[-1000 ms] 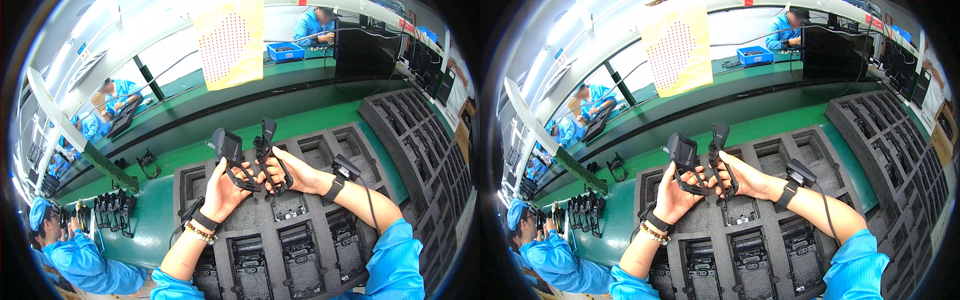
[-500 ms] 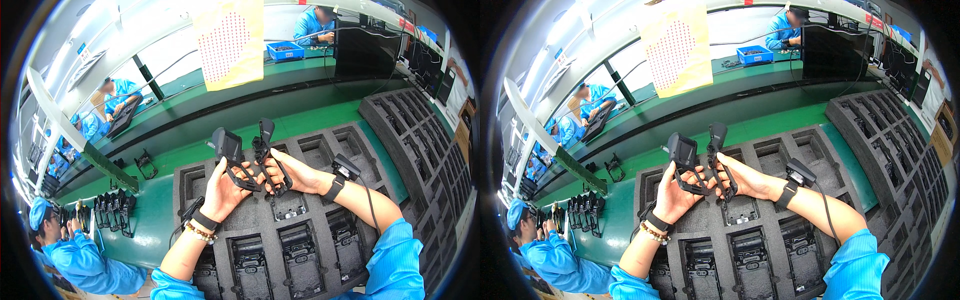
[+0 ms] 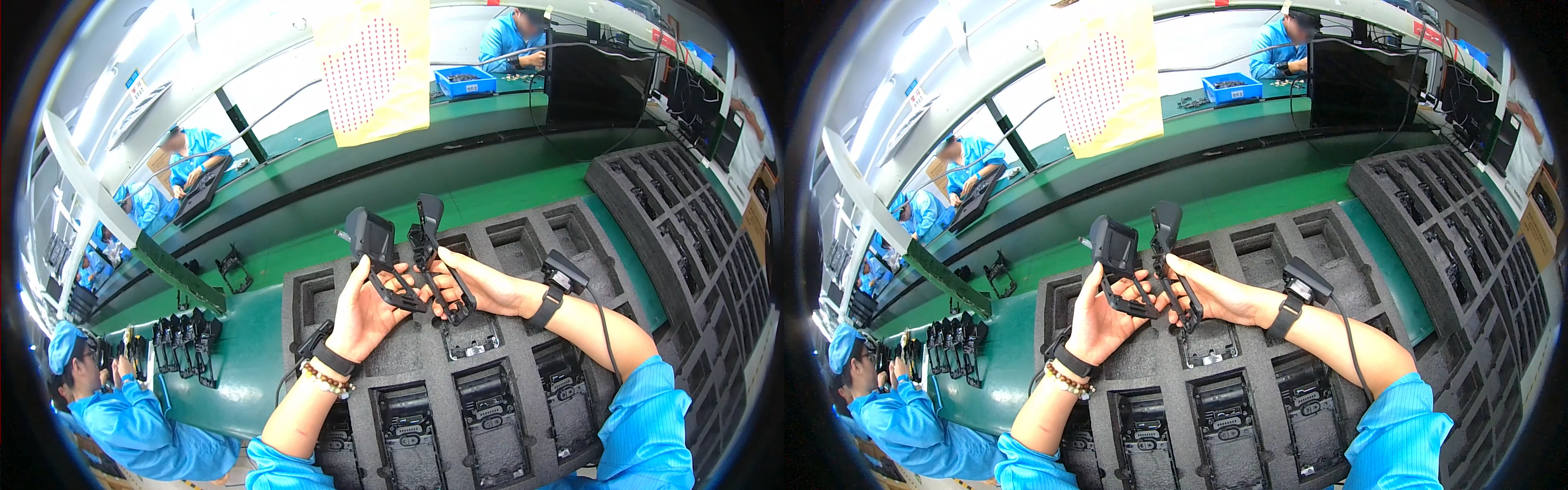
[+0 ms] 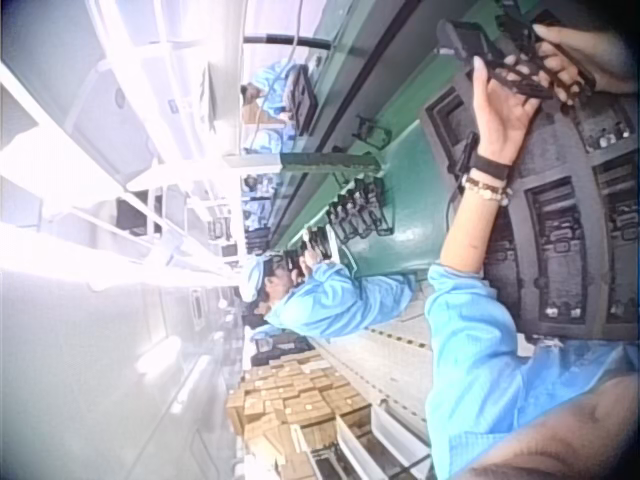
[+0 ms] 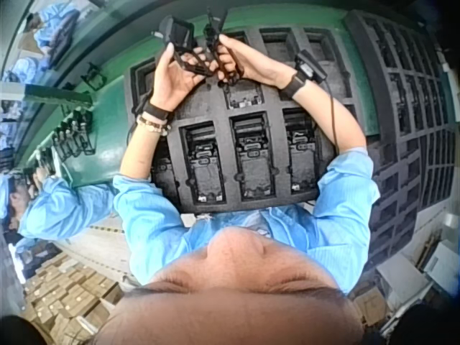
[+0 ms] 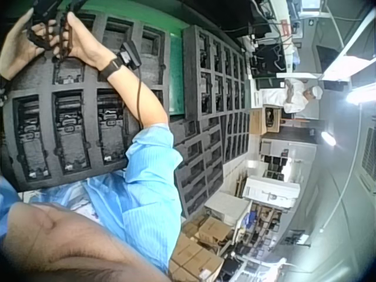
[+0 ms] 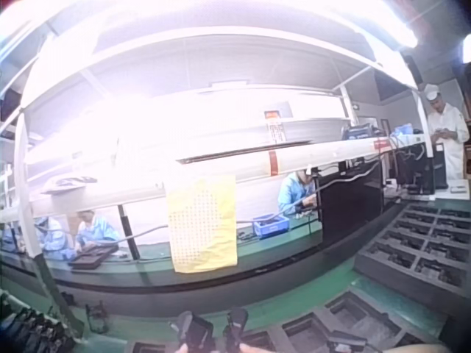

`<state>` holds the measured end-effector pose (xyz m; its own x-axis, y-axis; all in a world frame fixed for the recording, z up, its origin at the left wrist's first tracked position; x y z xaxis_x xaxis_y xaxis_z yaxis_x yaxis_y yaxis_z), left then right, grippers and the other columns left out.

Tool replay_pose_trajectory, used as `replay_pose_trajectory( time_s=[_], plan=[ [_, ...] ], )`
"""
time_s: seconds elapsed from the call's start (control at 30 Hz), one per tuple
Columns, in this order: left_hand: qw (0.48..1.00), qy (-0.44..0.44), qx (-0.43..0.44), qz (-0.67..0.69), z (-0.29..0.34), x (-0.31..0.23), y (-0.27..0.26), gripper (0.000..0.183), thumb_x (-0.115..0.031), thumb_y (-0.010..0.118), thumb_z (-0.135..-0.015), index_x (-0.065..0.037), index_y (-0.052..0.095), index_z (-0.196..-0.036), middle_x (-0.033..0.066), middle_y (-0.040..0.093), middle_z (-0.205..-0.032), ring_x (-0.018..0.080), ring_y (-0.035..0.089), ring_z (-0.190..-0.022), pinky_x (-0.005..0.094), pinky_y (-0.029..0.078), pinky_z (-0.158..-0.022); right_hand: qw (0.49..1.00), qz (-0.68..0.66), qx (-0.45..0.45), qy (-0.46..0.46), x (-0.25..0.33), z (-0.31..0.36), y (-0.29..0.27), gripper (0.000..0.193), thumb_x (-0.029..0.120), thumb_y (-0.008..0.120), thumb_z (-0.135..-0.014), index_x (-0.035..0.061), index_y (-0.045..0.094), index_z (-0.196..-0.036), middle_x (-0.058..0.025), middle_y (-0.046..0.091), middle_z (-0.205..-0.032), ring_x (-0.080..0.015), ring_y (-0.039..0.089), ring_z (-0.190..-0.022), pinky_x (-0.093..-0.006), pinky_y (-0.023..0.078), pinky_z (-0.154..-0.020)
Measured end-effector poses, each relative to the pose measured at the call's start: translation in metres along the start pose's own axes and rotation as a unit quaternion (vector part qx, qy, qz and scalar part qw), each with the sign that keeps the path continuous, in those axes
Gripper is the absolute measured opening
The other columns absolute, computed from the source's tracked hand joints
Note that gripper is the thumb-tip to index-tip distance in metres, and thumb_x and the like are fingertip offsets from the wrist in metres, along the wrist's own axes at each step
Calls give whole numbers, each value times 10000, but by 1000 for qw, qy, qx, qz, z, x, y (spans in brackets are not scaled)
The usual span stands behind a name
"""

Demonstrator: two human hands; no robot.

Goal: The recorder is assembling handheld electronic devices, checking alignment of housings, and placing them back in foam trays on a factory production line.

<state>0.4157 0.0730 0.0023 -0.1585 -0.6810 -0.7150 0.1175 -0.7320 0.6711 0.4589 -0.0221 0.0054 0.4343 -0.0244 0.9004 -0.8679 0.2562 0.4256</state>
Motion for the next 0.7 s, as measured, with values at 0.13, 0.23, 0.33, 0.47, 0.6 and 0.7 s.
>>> replay_pose_trajectory(
  time_s=[0.13,0.23,0.33,0.47,0.6,0.7],
  plan=[
    [1000,0,2,2,1,0,0,712,-595,477,-939,48,503,-1244,169,623,-1148,345,607,-1103,440,449,-1009,1000,8,4,5,-1,-1,0,652,646,323,-978,117,492,-1320,-36,604,-1055,-127,595,-844,-287,498,-824],
    [1000,-1,3,4,1,0,-1,711,-594,478,-939,47,497,-1247,170,620,-1154,346,606,-1103,440,448,-1010,1000,13,3,3,1,0,2,655,646,323,-978,117,491,-1324,-37,605,-1069,-125,595,-849,-284,500,-824],
    [1000,-2,2,3,0,0,-1,712,-595,478,-938,45,493,-1251,171,617,-1158,348,603,-1107,438,446,-1012,1000,16,6,-3,2,1,3,649,648,325,-976,122,493,-1318,-41,610,-1077,-123,597,-856,-279,501,-818],
    [1000,-3,0,-3,0,1,-1,716,-597,481,-936,44,490,-1253,172,614,-1160,348,600,-1112,435,446,-1013,1000,11,1,4,-4,-1,-3,629,649,328,-976,130,501,-1288,-46,619,-1078,-122,601,-862,-272,499,-807],
    [1000,-2,-1,-4,0,1,0,715,-596,482,-936,44,489,-1254,170,616,-1152,347,601,-1112,437,447,-1012,1000,6,-5,7,-5,-1,-4,622,649,331,-976,128,501,-1270,-48,623,-1080,-122,603,-863,-270,497,-801],
    [1000,1,-4,-4,1,0,0,716,-595,482,-937,47,492,-1252,169,620,-1140,349,602,-1114,438,449,-1011,1000,19,-2,5,-1,1,0,627,647,333,-976,120,497,-1273,-46,617,-1078,-125,603,-861,-276,499,-807]
  ],
)
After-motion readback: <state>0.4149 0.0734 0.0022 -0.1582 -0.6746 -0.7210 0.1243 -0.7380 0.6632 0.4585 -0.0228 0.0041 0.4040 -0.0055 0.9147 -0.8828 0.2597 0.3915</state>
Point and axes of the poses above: each hand's wrist, its own z-axis away from the middle knuckle, its own y-axis out of the palm, x = y × z, the point moved 10 cm from there along -z, towards the middle knuckle
